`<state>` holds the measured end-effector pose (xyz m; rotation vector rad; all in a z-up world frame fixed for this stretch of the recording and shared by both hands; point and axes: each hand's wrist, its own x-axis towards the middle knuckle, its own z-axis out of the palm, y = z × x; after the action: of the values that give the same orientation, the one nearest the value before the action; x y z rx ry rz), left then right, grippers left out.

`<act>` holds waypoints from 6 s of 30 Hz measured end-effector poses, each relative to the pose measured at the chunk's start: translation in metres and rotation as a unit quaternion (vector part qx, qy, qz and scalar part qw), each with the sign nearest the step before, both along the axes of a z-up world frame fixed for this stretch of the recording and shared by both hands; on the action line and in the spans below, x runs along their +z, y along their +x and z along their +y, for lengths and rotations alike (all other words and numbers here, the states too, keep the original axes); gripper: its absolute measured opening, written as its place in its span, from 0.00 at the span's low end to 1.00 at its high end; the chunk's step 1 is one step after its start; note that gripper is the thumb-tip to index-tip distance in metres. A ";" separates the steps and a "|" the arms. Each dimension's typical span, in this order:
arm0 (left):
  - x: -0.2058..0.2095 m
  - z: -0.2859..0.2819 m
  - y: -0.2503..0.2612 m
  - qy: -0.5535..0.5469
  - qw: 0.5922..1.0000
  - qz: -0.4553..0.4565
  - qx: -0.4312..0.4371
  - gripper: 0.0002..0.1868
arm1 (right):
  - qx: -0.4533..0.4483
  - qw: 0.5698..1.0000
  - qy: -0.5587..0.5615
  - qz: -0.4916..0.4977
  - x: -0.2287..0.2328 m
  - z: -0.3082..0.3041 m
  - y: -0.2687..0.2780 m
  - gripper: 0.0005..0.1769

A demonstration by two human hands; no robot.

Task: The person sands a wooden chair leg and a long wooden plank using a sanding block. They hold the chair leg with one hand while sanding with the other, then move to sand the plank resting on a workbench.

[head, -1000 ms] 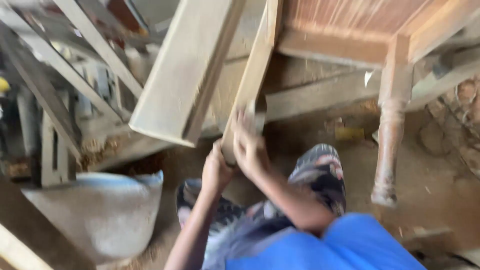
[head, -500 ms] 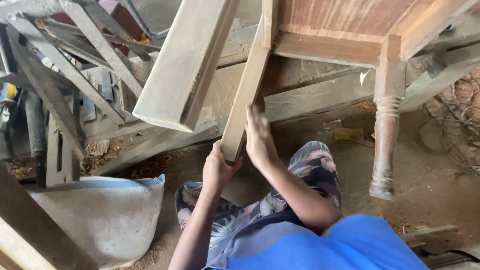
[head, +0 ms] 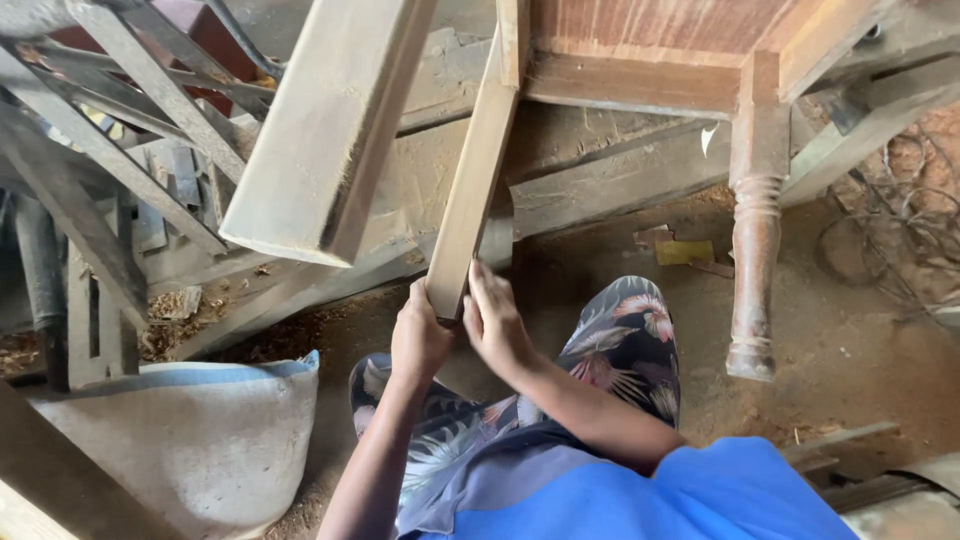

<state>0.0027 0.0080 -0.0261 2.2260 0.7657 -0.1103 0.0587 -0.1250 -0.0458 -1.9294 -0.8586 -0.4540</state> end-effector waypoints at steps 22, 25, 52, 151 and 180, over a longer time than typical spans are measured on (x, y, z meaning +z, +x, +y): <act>0.026 -0.007 0.001 -0.017 0.999 -0.027 0.019 0.42 | -0.015 0.984 -0.166 0.065 -0.012 0.029 0.107 0.34; 0.028 -0.009 -0.004 -0.014 0.999 -0.025 0.018 0.41 | -0.060 0.982 -0.164 0.070 -0.005 0.038 0.141 0.31; 0.012 -0.004 -0.007 0.026 0.993 -0.114 0.006 0.38 | -0.104 0.939 0.027 0.327 0.055 0.047 0.182 0.33; 0.028 0.009 0.000 -0.072 0.984 -0.113 0.119 0.41 | -0.076 0.962 -0.257 -0.052 0.015 0.067 0.161 0.21; 0.071 0.020 0.011 -0.131 0.978 -0.134 0.096 0.30 | 0.008 0.985 -0.161 -0.063 -0.024 0.047 0.130 0.19</act>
<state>0.0136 0.0282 0.0445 1.8597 0.7641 0.1725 0.1888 -0.0783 -0.0700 -2.2041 -1.0819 -0.4534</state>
